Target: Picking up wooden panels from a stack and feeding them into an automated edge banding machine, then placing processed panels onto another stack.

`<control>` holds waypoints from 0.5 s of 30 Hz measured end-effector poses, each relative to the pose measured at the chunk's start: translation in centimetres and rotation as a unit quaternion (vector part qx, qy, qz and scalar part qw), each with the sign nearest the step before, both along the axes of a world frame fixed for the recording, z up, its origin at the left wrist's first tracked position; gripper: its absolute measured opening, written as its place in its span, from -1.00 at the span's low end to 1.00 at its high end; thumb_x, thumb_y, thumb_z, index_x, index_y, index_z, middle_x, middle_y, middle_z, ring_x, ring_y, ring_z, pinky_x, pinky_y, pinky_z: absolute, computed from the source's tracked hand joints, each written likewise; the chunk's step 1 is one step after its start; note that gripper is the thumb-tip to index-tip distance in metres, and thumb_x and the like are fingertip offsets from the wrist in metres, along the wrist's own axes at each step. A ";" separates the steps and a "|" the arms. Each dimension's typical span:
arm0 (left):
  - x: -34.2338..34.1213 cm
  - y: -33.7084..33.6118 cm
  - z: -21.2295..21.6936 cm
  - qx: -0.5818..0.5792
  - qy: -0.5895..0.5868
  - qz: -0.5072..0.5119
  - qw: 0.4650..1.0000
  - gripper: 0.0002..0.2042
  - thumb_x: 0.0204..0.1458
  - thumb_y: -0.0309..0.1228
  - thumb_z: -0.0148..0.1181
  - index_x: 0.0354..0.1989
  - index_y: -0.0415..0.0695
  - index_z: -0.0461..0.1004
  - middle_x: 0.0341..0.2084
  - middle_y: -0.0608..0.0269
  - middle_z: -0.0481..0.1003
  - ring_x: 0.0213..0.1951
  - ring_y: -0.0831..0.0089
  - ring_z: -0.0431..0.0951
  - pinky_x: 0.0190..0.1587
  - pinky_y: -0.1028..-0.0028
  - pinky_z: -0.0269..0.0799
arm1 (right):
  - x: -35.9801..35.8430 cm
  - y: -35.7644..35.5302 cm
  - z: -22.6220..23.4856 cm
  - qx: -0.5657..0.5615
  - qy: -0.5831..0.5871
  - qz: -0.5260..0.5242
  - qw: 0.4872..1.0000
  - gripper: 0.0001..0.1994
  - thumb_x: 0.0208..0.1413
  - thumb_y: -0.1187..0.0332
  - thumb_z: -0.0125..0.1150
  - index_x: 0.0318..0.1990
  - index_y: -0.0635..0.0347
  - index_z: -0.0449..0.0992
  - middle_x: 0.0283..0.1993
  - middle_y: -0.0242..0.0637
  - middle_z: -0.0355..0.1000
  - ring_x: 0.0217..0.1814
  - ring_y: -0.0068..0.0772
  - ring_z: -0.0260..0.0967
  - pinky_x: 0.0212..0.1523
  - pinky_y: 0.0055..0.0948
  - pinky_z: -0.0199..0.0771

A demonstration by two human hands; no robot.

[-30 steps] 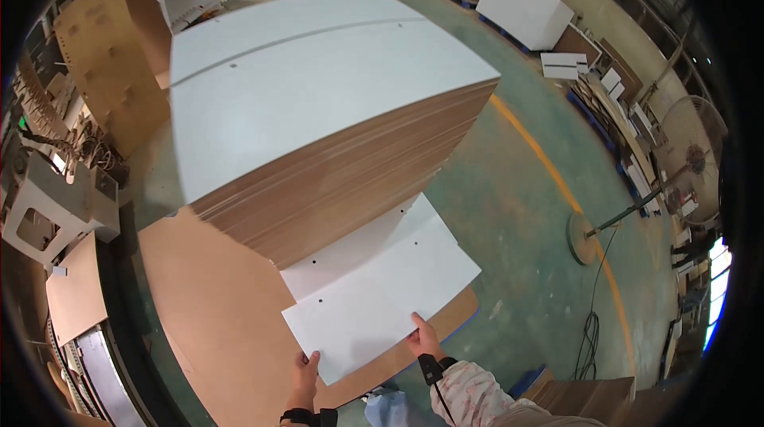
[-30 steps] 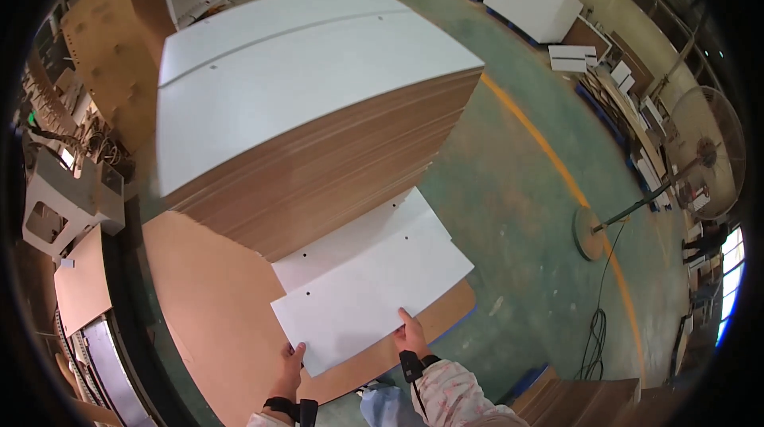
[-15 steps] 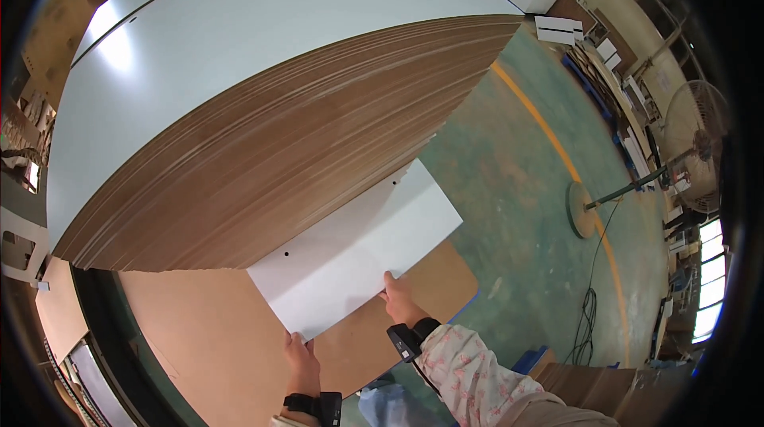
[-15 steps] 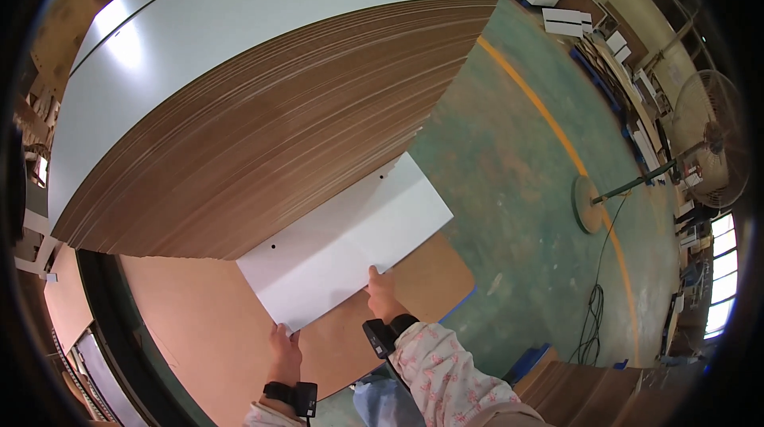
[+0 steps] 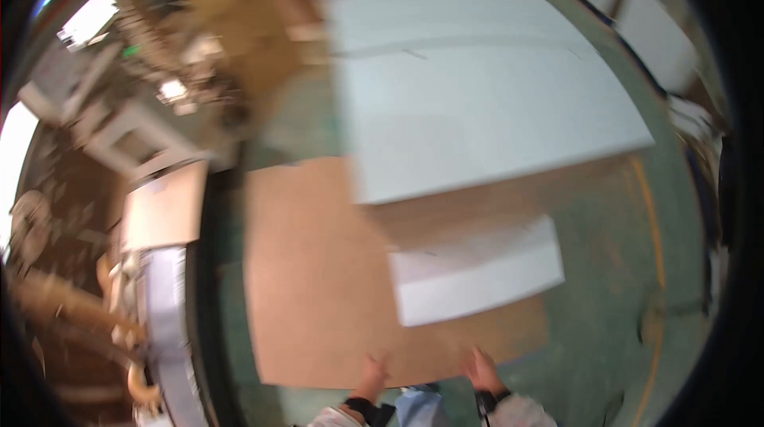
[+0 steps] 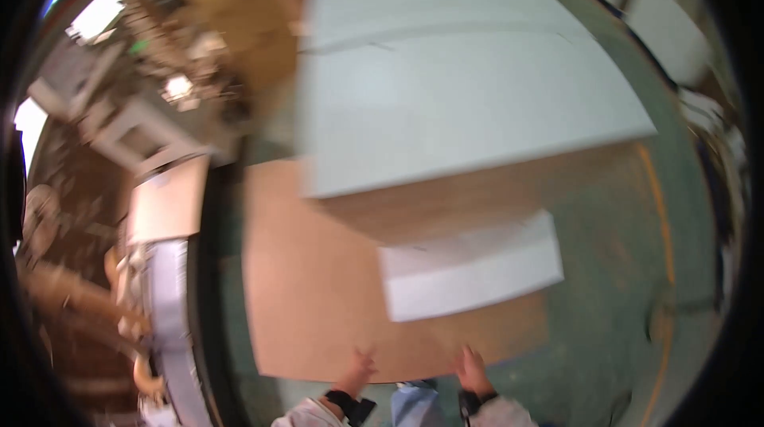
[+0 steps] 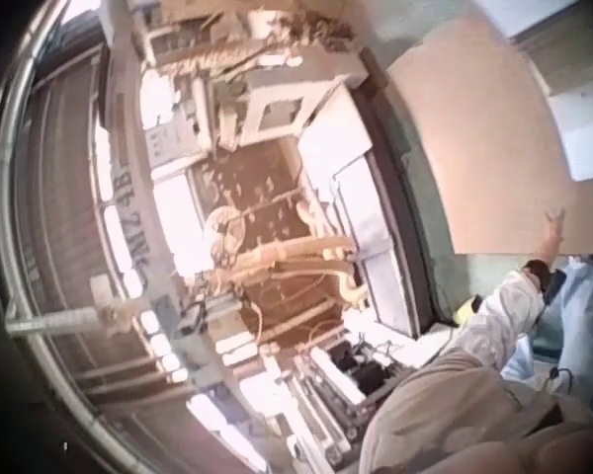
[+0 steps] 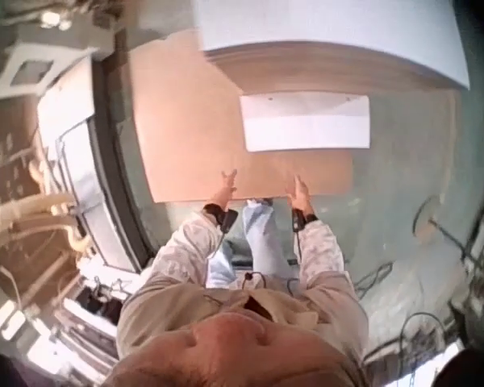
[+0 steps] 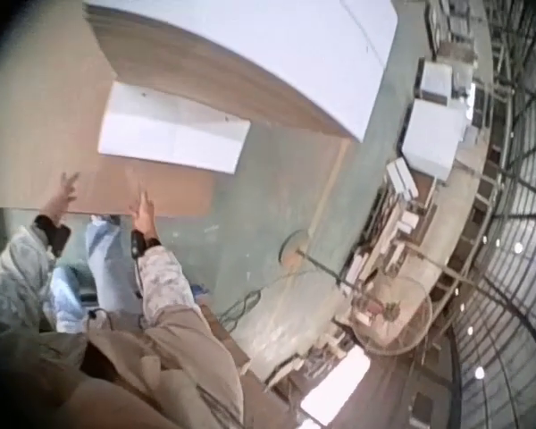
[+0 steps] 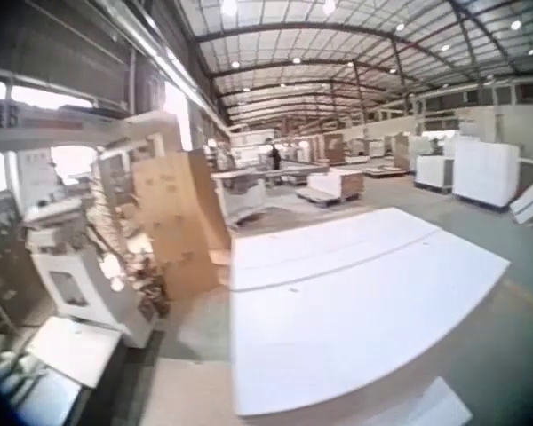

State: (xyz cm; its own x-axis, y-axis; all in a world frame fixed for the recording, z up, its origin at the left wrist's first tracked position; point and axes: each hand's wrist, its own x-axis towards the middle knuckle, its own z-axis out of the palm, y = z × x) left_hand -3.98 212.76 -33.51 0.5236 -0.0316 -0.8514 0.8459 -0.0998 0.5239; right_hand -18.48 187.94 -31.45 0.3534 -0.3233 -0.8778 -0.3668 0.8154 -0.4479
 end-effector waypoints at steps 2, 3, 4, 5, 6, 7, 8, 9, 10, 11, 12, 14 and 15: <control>-2.5 3.6 5.4 0.078 0.020 -0.005 0.997 -0.36 -0.15 -0.23 0.28 0.05 -0.20 0.08 -0.51 0.22 0.32 -0.63 0.48 0.31 -0.63 0.51 0.26 | -2.8 5.3 2.8 0.207 -0.021 -0.008 0.978 -0.69 0.14 0.09 -0.03 -0.23 0.18 0.39 -0.43 -0.23 0.43 -0.47 -0.34 0.41 -0.48 -0.37 0.44; -3.5 7.1 8.8 0.075 0.023 0.007 0.997 -0.28 -0.10 -0.28 0.24 0.14 -0.18 -0.11 -0.34 0.16 0.33 -0.44 0.39 0.38 -0.48 0.42 0.36 | -1.9 8.5 7.7 0.179 0.027 0.161 0.970 -0.62 0.07 0.26 0.06 0.02 0.25 0.31 -0.13 -0.18 0.39 -0.26 -0.34 0.40 -0.35 -0.46 0.42; -5.0 8.7 13.2 0.064 0.026 0.012 0.998 -0.19 -0.05 -0.34 0.19 0.24 -0.17 -0.30 -0.18 0.09 0.33 -0.26 0.30 0.45 -0.33 0.33 0.46 | -0.1 10.9 11.1 0.187 0.008 0.218 0.958 -0.62 0.07 0.26 0.06 0.02 0.25 0.31 -0.13 -0.18 0.39 -0.26 -0.34 0.40 -0.35 -0.46 0.42; -5.8 10.7 18.0 0.076 0.004 0.065 0.995 -0.19 -0.05 -0.34 0.19 0.24 -0.17 -0.30 -0.18 0.09 0.33 -0.26 0.30 0.45 -0.33 0.33 0.46 | 1.0 13.6 14.6 0.207 -0.030 0.283 0.936 -0.62 0.10 0.25 0.02 0.04 0.22 0.28 -0.12 -0.16 0.38 -0.22 -0.33 0.39 -0.33 -0.44 0.44; -6.8 13.2 23.2 0.047 0.008 0.148 0.988 -0.34 -0.03 -0.34 0.15 0.17 -0.26 -0.10 -0.13 0.02 0.33 -0.19 0.29 0.41 -0.26 0.36 0.43 | 1.8 16.3 17.6 0.226 -0.065 0.347 0.908 -0.62 0.12 0.24 -0.01 0.07 0.19 0.25 -0.10 -0.15 0.36 -0.19 -0.33 0.39 -0.31 -0.41 0.45; -8.5 15.8 27.8 0.013 0.004 0.233 0.972 -0.47 0.00 -0.35 0.11 0.10 -0.35 0.10 -0.09 -0.04 0.32 -0.13 0.28 0.38 -0.20 0.39 0.40 | 2.7 18.6 20.6 0.245 -0.100 0.415 0.871 -0.62 0.15 0.22 -0.05 0.09 0.16 0.22 -0.08 -0.14 0.35 -0.16 -0.32 0.38 -0.29 -0.39 0.46; -10.7 19.7 29.6 0.020 -0.047 0.275 0.960 -0.36 0.00 -0.38 0.11 0.18 -0.24 -0.13 -0.11 0.01 0.32 -0.21 0.28 0.44 -0.25 0.39 0.44 | 4.3 21.5 23.7 0.252 -0.113 0.476 0.835 -0.62 0.15 0.22 -0.05 0.09 0.16 0.22 -0.08 -0.14 0.35 -0.16 -0.32 0.38 -0.29 -0.39 0.46; -13.5 23.1 31.5 0.030 -0.095 0.316 0.943 -0.21 0.01 -0.40 0.12 0.26 -0.14 -0.36 -0.14 0.05 0.32 -0.28 0.29 0.51 -0.30 0.40 0.48 | 5.9 24.6 27.1 0.261 -0.135 0.525 0.799 -0.61 0.16 0.22 -0.06 0.10 0.18 0.19 -0.08 -0.12 0.35 -0.16 -0.31 0.39 -0.27 -0.38 0.47; -15.1 25.2 35.7 0.047 -0.142 0.352 0.924 -0.25 0.04 -0.44 0.07 0.26 -0.14 -0.36 -0.13 0.06 0.32 -0.26 0.28 0.52 -0.27 0.41 0.49 | 6.8 27.2 30.1 0.265 -0.149 0.561 0.770 -0.59 0.16 0.22 -0.07 0.11 0.19 0.17 -0.08 -0.11 0.35 -0.16 -0.29 0.39 -0.26 -0.37 0.47; -17.1 27.0 40.3 0.085 -0.176 0.393 0.899 -0.28 0.05 -0.43 0.06 0.26 -0.15 -0.32 -0.15 0.07 0.32 -0.26 0.30 0.52 -0.26 0.41 0.48 | 7.2 30.0 32.6 0.268 -0.155 0.611 0.729 -0.59 0.16 0.22 -0.07 0.11 0.19 0.17 -0.08 -0.11 0.35 -0.16 -0.29 0.39 -0.26 -0.37 0.47; -19.5 28.6 43.6 0.101 -0.206 0.439 0.869 -0.32 0.05 -0.43 0.05 0.25 -0.16 -0.26 -0.16 0.08 0.33 -0.27 0.34 0.52 -0.29 0.46 0.47 | 7.5 32.8 35.0 0.262 -0.189 0.648 0.690 -0.59 0.17 0.22 -0.08 0.12 0.19 0.15 -0.09 -0.11 0.36 -0.18 -0.31 0.40 -0.27 -0.39 0.48; -25.4 31.1 49.2 0.138 -0.250 0.521 0.804 -0.37 0.05 -0.42 0.04 0.24 -0.18 -0.17 -0.18 0.10 0.34 -0.28 0.38 0.52 -0.30 0.50 0.46 | 6.6 38.7 38.5 0.277 -0.244 0.706 0.605 -0.61 0.20 0.23 -0.12 0.12 0.19 0.15 -0.10 -0.10 0.37 -0.22 -0.37 0.40 -0.29 -0.45 0.48; -28.7 31.8 51.2 0.154 -0.265 0.558 0.771 -0.39 0.05 -0.42 0.04 0.23 -0.18 -0.14 -0.18 0.10 0.34 -0.29 0.38 0.52 -0.29 0.51 0.46 | 5.6 41.9 39.8 0.283 -0.241 0.745 0.554 -0.61 0.20 0.23 -0.12 0.12 0.19 0.15 -0.10 -0.10 0.37 -0.22 -0.37 0.40 -0.29 -0.45 0.48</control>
State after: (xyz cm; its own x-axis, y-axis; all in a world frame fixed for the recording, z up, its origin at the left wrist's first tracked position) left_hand -32.71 244.59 17.69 0.3544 0.8516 -0.3861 0.1703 0.3472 0.9222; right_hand -12.91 229.85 8.38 0.0951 0.9210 -0.3778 -0.7714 -0.1717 -0.6127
